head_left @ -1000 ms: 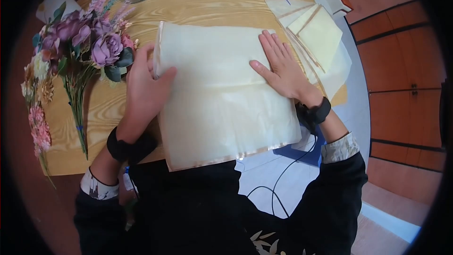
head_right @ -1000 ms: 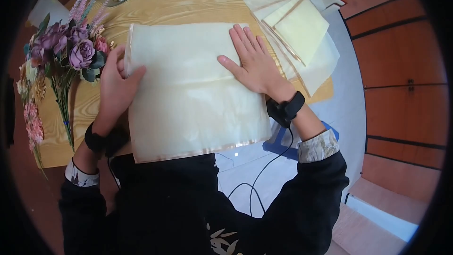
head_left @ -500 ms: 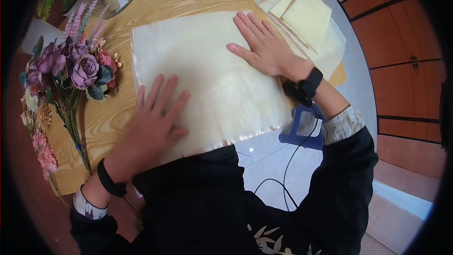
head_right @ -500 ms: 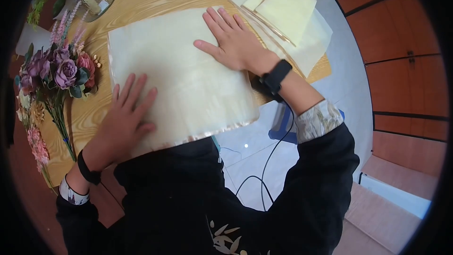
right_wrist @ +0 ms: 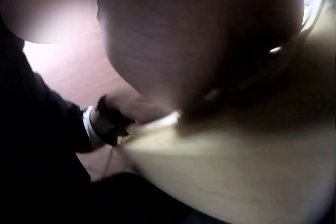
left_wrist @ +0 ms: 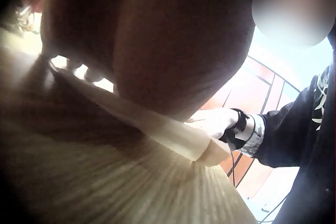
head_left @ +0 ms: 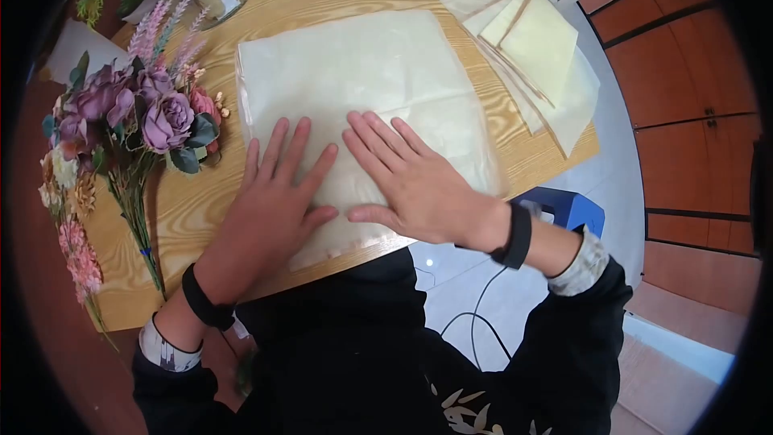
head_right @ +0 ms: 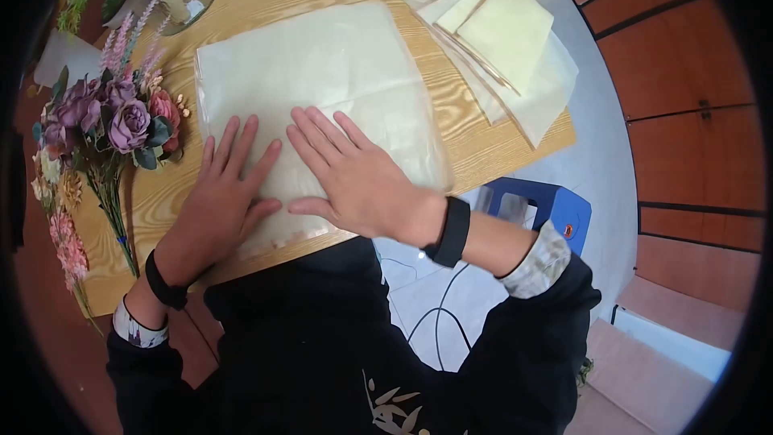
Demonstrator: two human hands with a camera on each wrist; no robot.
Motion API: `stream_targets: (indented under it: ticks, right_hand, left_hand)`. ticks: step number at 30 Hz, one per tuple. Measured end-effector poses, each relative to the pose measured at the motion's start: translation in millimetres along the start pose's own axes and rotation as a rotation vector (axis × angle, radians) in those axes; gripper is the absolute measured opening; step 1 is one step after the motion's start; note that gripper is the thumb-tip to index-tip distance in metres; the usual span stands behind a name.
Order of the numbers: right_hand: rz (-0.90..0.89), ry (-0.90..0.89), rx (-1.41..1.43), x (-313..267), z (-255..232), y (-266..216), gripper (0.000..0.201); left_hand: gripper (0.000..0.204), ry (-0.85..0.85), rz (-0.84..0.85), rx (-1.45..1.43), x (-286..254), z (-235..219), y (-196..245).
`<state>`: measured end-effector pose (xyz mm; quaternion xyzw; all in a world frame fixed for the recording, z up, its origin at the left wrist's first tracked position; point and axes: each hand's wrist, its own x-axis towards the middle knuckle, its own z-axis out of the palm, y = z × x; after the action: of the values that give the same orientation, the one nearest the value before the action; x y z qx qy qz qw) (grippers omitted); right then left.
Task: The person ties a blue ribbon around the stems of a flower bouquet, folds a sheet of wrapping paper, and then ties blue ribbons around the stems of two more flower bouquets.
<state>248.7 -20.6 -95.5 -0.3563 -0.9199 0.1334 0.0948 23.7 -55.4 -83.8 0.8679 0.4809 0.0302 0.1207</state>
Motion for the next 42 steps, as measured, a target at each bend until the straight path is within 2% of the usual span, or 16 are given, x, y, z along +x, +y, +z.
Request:
stream_targets:
  ticks: [2, 9, 15, 20, 27, 33, 35, 38, 40, 42]
  right_hand:
    - [-0.011, -0.01, -0.01, -8.4, 2.1, -3.6, 0.071]
    - [0.28, -0.101, -0.082, -50.8, -17.5, 23.1, 0.069]
    - [0.374, -0.112, -0.067, -63.9, -25.0, 25.0, 0.067]
    - [0.377, -0.145, -0.06, -77.7, -23.2, 19.9, 0.069]
    - [0.374, -0.189, -0.087, -92.2, -28.8, 20.9, 0.079]
    - [0.338, -0.163, -0.073, -94.9, -32.0, 19.0, 0.091]
    - [0.326, -0.144, -0.097, -101.7, -33.2, 13.9, 0.095]
    - [0.348, -0.108, 0.0, -112.1, -34.1, -1.8, 0.101]
    - [0.291, -0.086, 0.099, -119.3, -33.7, -11.5, 0.106]
    - [0.32, -0.072, 0.124, -125.7, -31.5, -19.5, 0.099]
  left_hand:
    - [0.06, -0.007, 0.0, -0.006, -1.3, -1.3, -0.7]
    - [0.06, -0.017, -0.009, 0.008, -5.6, -1.2, -2.8]
    - [0.065, -0.02, -0.034, -0.047, -27.9, -3.1, -8.7]
    - [0.07, -0.032, -0.005, -0.174, -49.9, -5.8, -7.6]
    - [0.068, -0.094, 0.027, -0.17, -72.2, -1.1, 12.7]
    - [0.054, 0.13, 0.022, -0.074, -80.1, 27.6, 19.8]
    - [0.049, 0.206, 0.014, -0.193, -79.4, 29.8, 19.9]
    - [0.048, 0.18, 0.006, -0.159, -83.8, 26.7, 17.8]
    - [0.048, 0.145, 0.009, -0.241, -87.0, 20.9, 17.3]
    - [0.048, 0.203, 0.003, -0.211, -88.7, 20.8, 15.9]
